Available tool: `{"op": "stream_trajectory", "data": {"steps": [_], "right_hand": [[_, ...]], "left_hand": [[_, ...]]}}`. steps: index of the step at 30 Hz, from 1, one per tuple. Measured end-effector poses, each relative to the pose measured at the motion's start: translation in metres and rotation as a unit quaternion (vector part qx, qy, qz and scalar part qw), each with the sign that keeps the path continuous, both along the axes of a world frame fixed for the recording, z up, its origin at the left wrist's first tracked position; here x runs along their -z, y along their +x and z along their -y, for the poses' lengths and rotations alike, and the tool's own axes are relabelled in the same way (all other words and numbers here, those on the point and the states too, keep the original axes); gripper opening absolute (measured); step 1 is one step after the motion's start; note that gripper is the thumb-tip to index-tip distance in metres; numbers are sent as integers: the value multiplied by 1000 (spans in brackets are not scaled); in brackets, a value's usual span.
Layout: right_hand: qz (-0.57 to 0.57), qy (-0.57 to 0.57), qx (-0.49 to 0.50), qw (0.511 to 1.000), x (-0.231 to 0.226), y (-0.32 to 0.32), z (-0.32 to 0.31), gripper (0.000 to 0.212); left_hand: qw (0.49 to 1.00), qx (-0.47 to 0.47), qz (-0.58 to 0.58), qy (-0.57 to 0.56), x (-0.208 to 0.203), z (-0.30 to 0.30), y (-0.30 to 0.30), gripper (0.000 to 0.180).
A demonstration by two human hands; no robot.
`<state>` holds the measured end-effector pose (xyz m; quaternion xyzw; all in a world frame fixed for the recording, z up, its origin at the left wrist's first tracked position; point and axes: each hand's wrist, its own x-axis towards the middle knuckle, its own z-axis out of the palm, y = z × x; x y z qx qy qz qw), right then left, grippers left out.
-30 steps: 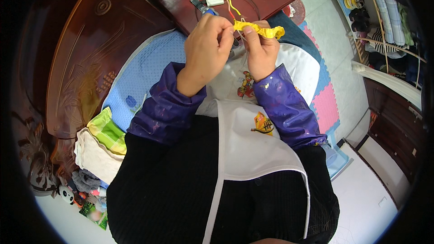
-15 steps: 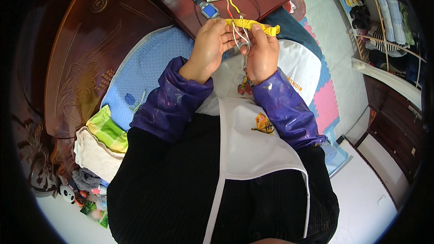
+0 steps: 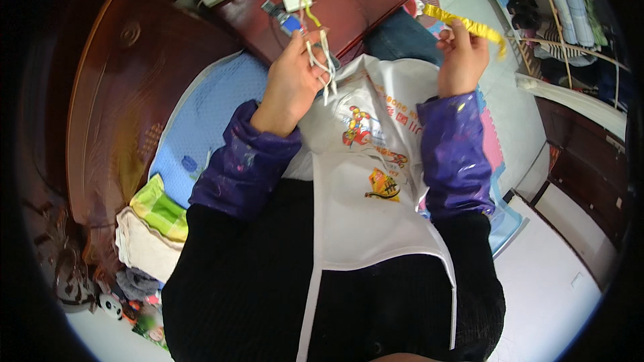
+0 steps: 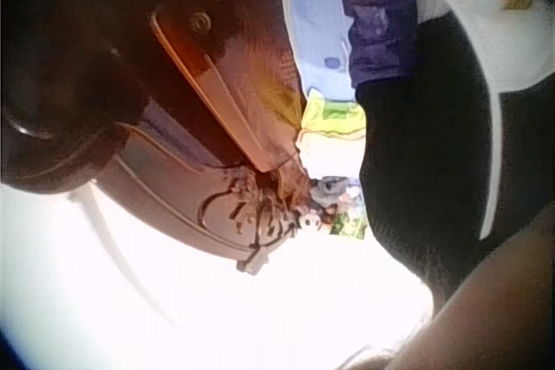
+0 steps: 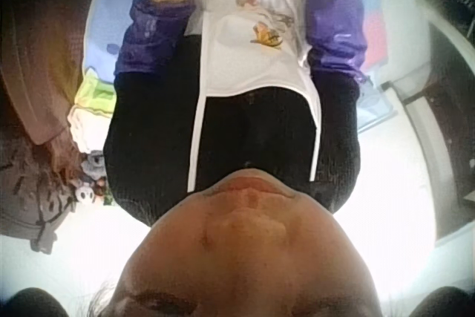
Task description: The person untangles a yellow and a white cable, then uses a small tool to strip the outer insulation from the white cable's end. They continue to separate and prepare the cable ends for connection.
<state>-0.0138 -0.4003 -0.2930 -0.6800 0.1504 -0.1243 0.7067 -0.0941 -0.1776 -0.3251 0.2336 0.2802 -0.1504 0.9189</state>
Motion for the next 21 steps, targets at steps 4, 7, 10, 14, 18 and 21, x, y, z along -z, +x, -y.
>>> {"op": "stream_trajectory", "data": {"steps": [4,7,10,14,18,21], "right_hand": [[-35,-73,17,997,24,72,74,14],[-47,-109,58,991,61,125,126,16],[-67,-188,91,976,87,158,161,19],[-170,-165,27,971,123,167,179,41],[-258,-101,10,961,146,159,198,61],[-271,-106,-62,955,144,141,199,52]], "left_hand": [[999,29,34,-8,-4,4,1,38],[999,33,9,29,-16,14,2,35],[996,67,53,22,-18,12,-1,34],[998,54,6,25,-23,16,0,25],[996,70,47,-32,-18,13,1,24],[997,66,29,-4,-21,16,1,26]]}}
